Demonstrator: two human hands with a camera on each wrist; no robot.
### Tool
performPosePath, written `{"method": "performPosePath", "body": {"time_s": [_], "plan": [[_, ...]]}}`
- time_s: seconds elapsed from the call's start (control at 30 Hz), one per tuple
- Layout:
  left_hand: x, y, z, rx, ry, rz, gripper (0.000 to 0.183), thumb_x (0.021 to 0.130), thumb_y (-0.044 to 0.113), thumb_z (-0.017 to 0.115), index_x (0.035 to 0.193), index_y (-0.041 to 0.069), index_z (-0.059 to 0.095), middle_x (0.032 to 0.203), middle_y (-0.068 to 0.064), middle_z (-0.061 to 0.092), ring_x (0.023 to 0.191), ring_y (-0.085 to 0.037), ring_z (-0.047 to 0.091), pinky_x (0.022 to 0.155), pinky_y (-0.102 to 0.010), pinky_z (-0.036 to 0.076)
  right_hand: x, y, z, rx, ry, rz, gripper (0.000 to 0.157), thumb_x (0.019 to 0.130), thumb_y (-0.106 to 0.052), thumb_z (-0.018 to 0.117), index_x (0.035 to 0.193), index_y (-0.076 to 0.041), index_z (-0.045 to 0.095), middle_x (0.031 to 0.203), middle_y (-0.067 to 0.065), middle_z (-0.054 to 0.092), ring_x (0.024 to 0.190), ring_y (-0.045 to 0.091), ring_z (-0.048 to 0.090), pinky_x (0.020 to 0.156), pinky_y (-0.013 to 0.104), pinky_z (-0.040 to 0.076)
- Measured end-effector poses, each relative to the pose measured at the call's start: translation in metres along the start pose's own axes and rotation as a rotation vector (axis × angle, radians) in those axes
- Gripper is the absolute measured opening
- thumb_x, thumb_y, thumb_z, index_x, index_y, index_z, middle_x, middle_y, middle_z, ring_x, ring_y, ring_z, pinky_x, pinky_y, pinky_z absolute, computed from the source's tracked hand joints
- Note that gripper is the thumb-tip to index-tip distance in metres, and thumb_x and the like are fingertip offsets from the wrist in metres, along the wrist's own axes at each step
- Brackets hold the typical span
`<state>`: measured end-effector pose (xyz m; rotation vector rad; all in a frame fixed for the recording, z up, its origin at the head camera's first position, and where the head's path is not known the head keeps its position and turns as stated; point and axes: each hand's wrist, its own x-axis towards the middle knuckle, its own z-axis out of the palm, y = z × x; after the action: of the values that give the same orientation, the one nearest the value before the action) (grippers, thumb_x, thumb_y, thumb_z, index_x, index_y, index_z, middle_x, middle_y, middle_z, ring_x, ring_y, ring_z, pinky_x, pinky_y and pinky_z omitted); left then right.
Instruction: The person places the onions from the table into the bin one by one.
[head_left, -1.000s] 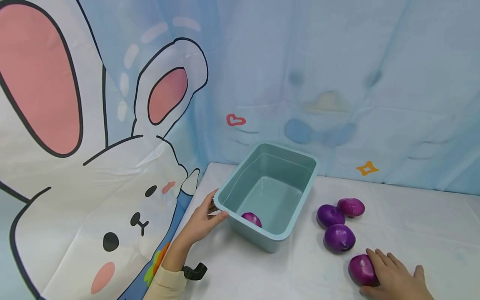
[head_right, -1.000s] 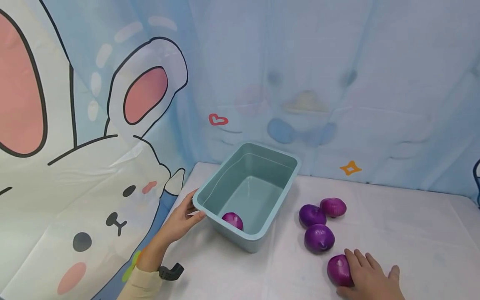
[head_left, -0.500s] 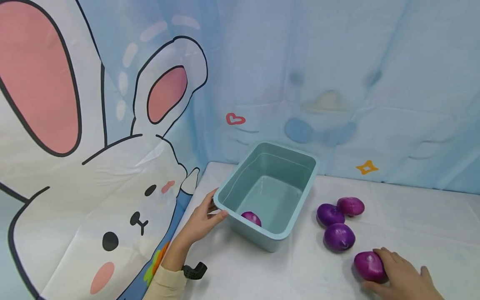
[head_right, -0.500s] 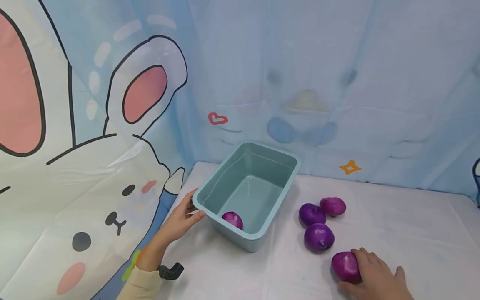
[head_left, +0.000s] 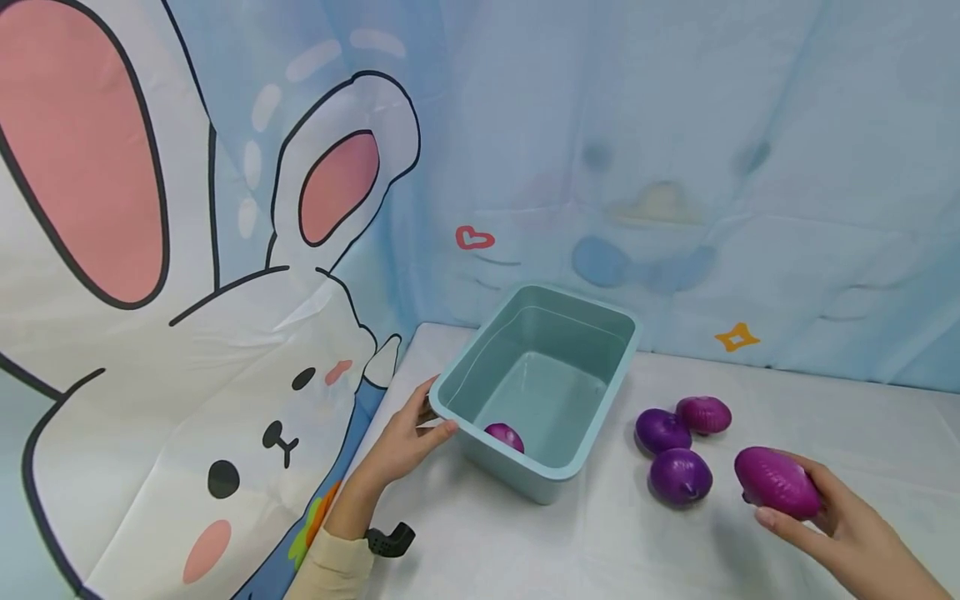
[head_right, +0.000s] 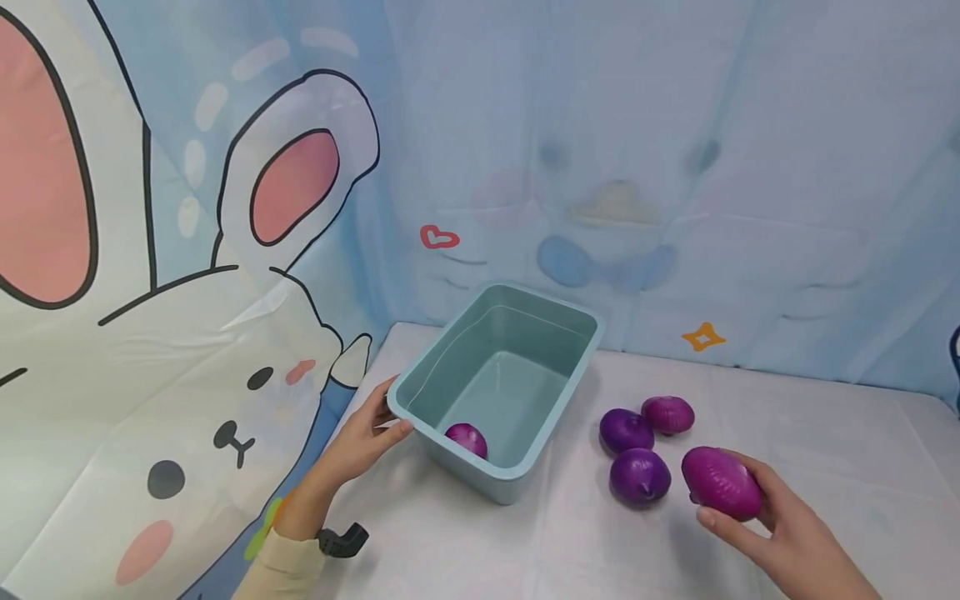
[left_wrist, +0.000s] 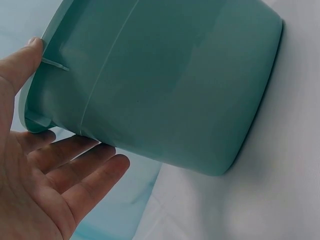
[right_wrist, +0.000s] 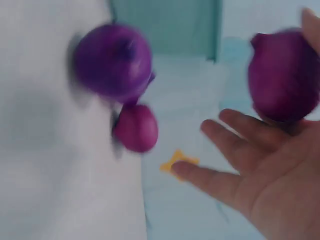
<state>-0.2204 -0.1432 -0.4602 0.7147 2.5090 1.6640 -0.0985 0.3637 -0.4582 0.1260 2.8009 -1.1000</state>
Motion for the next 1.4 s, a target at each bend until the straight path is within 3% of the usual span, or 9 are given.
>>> {"method": "performPosePath", "body": {"time_s": [0.17, 0.23, 0.4, 0.6, 0.77, 0.93, 1.07, 1.33, 1.4], "plan": [[-0.001, 0.000, 0.000, 0.002, 0.003, 0.004, 0.073, 0.092, 0.026, 0.066, 0.151, 0.014, 0.024, 0.142, -0.013, 0.043, 0.121, -0.028, 0.050, 0.090, -0.040, 0.048, 0.004, -0.014, -0.005, 0.256, 0.043, -0.068, 0.072, 0.100, -0.033, 0.051, 0.149, 0.002, 0.011, 0.131, 0.022, 0.047, 0.096, 0.020, 0.062, 0.068, 0.035, 0.056], [-0.001, 0.000, 0.000, 0.003, 0.004, 0.007, 0.073, 0.092, 0.024, 0.066, 0.151, 0.014, 0.024, 0.142, -0.013, 0.042, 0.121, -0.028, 0.050, 0.090, -0.040, 0.049, 0.006, -0.018, -0.008, 0.461, 0.031, -0.241, 0.059, 0.103, -0.018, 0.044, 0.149, 0.001, 0.013, 0.138, 0.020, 0.044, 0.106, 0.018, 0.060, 0.076, 0.034, 0.055], [0.000, -0.001, 0.000, 0.002, -0.002, 0.017, 0.073, 0.092, 0.022, 0.066, 0.151, 0.012, 0.023, 0.143, -0.014, 0.042, 0.120, -0.029, 0.050, 0.089, -0.041, 0.049, 0.018, -0.023, -0.011, 1.029, -0.223, -0.684, 0.048, 0.103, 0.001, 0.028, 0.149, 0.007, 0.013, 0.151, 0.026, 0.021, 0.136, 0.031, 0.031, 0.096, 0.041, 0.042], [0.001, -0.004, 0.001, 0.002, 0.005, 0.014, 0.074, 0.092, 0.024, 0.066, 0.151, 0.011, 0.023, 0.142, -0.014, 0.042, 0.120, -0.030, 0.050, 0.089, -0.042, 0.049, 0.041, -0.038, -0.006, 1.377, -0.446, -0.808, 0.049, 0.104, -0.011, 0.021, 0.150, 0.003, 0.010, 0.151, 0.028, 0.018, 0.138, 0.039, 0.021, 0.102, 0.055, 0.032], [0.004, -0.019, 0.003, 0.003, 0.017, 0.018, 0.074, 0.092, 0.026, 0.066, 0.151, 0.018, 0.023, 0.142, -0.011, 0.043, 0.120, -0.029, 0.050, 0.089, -0.043, 0.049, 0.055, -0.056, -0.004, 1.457, -0.513, -0.832, 0.050, 0.104, -0.015, 0.025, 0.151, -0.001, 0.013, 0.150, 0.029, 0.021, 0.136, 0.043, 0.024, 0.103, 0.058, 0.029], [0.008, -0.037, 0.004, 0.010, 0.013, 0.009, 0.073, 0.091, 0.032, 0.067, 0.150, 0.031, 0.023, 0.141, -0.001, 0.044, 0.120, -0.021, 0.051, 0.089, -0.040, 0.049, 0.065, -0.083, -0.012, 1.413, -0.480, -0.778, 0.054, 0.103, -0.019, 0.032, 0.152, -0.006, 0.012, 0.150, 0.026, 0.024, 0.136, 0.042, 0.025, 0.102, 0.056, 0.031], [0.008, -0.040, 0.001, 0.005, 0.005, 0.001, 0.073, 0.090, 0.036, 0.067, 0.149, 0.035, 0.023, 0.141, 0.003, 0.043, 0.120, -0.018, 0.051, 0.090, -0.037, 0.048, 0.082, -0.112, -0.018, 1.360, -0.513, -0.844, 0.052, 0.104, -0.017, 0.033, 0.150, 0.000, 0.015, 0.150, 0.029, 0.021, 0.137, 0.043, 0.021, 0.101, 0.058, 0.031], [0.002, -0.003, -0.001, -0.010, -0.010, 0.020, 0.071, 0.094, 0.022, 0.064, 0.151, 0.012, 0.022, 0.142, -0.015, 0.042, 0.121, -0.029, 0.050, 0.090, -0.039, 0.048, 0.115, -0.173, -0.022, 1.322, -0.592, -0.938, 0.051, 0.104, -0.014, 0.034, 0.148, 0.004, 0.016, 0.148, 0.031, 0.023, 0.136, 0.045, 0.019, 0.103, 0.059, 0.028], [0.002, -0.004, -0.001, -0.010, -0.012, 0.020, 0.071, 0.094, 0.022, 0.063, 0.151, 0.011, 0.022, 0.142, -0.015, 0.042, 0.121, -0.029, 0.050, 0.090, -0.038, 0.048, 0.122, -0.184, -0.020, 1.310, -0.600, -0.936, 0.052, 0.104, -0.015, 0.035, 0.149, 0.004, 0.016, 0.148, 0.031, 0.022, 0.137, 0.046, 0.017, 0.103, 0.060, 0.027]]}}
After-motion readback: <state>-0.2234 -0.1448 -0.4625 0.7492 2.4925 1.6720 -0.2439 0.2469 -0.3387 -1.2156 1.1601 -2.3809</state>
